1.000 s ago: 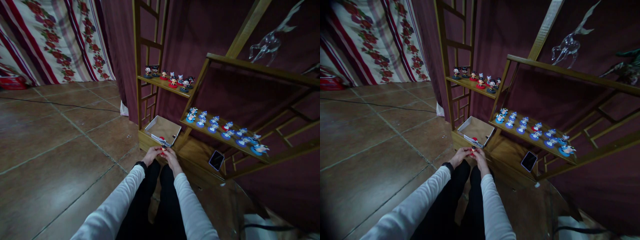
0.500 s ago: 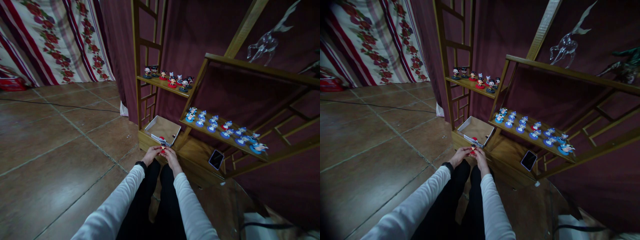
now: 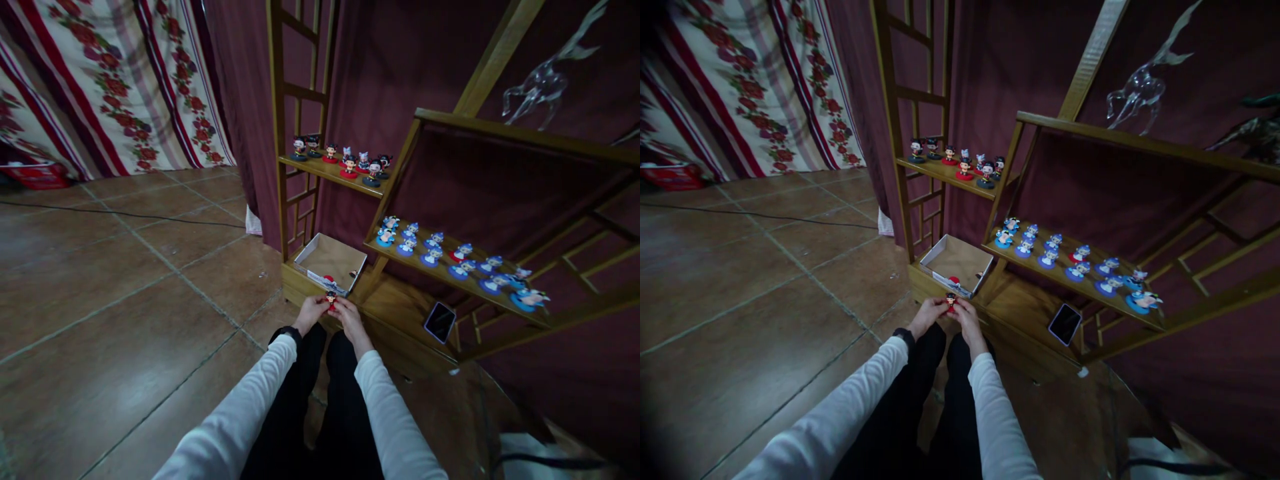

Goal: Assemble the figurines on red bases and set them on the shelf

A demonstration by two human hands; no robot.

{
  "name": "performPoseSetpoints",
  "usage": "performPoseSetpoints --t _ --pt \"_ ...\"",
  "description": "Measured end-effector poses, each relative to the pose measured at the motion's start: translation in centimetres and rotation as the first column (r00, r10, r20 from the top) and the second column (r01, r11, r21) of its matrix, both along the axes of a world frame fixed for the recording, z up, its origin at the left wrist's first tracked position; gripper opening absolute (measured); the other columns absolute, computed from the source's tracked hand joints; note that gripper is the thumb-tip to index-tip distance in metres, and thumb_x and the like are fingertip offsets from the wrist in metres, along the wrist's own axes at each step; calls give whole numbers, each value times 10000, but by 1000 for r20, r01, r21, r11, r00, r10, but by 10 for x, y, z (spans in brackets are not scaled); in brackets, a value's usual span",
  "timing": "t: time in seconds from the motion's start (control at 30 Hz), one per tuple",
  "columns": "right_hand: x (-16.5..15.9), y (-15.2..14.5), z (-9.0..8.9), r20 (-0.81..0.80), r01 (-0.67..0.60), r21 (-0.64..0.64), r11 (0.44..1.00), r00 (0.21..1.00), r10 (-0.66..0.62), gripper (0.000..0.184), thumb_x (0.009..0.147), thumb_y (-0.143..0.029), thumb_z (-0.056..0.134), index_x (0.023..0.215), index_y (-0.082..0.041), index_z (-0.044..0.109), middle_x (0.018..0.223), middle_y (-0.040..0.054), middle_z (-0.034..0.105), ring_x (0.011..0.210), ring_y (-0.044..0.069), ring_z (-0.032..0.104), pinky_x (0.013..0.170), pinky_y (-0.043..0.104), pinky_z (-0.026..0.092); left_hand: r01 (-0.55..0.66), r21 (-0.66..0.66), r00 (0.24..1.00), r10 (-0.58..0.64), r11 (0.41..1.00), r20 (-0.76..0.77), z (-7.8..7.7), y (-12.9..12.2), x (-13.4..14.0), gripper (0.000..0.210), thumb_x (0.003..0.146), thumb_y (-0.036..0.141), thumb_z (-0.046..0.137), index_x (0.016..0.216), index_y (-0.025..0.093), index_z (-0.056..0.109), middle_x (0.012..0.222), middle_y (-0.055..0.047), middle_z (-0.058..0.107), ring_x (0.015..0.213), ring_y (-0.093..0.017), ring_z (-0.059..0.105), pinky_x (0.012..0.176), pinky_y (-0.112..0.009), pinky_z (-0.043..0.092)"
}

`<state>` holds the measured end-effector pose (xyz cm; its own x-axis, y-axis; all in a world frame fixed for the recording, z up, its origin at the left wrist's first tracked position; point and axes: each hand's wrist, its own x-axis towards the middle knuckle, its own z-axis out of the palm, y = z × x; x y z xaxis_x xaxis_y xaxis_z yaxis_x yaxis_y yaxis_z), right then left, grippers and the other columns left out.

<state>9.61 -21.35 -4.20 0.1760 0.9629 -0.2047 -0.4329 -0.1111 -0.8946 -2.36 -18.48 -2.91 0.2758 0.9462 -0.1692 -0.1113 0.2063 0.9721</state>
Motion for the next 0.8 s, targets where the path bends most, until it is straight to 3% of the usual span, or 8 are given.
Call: performPoseSetpoints --t 0.3,0.67,0.8 --pt "3 -4 3 56 -76 31 997 996 74 307 607 -312 713 885 -181 702 888 46 721 732 164 658 722 327 531 -5 82 994 13 997 -108 -4 1 1 149 624 242 642 691 118 690 510 15 571 504 -109 480 495 -209 343" --pt "5 -1 -1 71 -68 42 997 995 65 298 594 -328 719 853 -184 684 885 38 715 743 159 640 684 290 516 11 138 994 3 990 -106 -2 -1 2 200 626 228 658 794 136 713 703 -37 685 678 -170 584 625 -232 438" --pt "4 0 -2 72 -57 36 998 996 55 301 591 -324 717 855 -185 682 881 34 715 744 155 635 651 267 500 38 177 981 -3 983 -194 0 -1 1 214 658 233 625 823 126 710 695 -31 684 685 -170 596 625 -236 449"
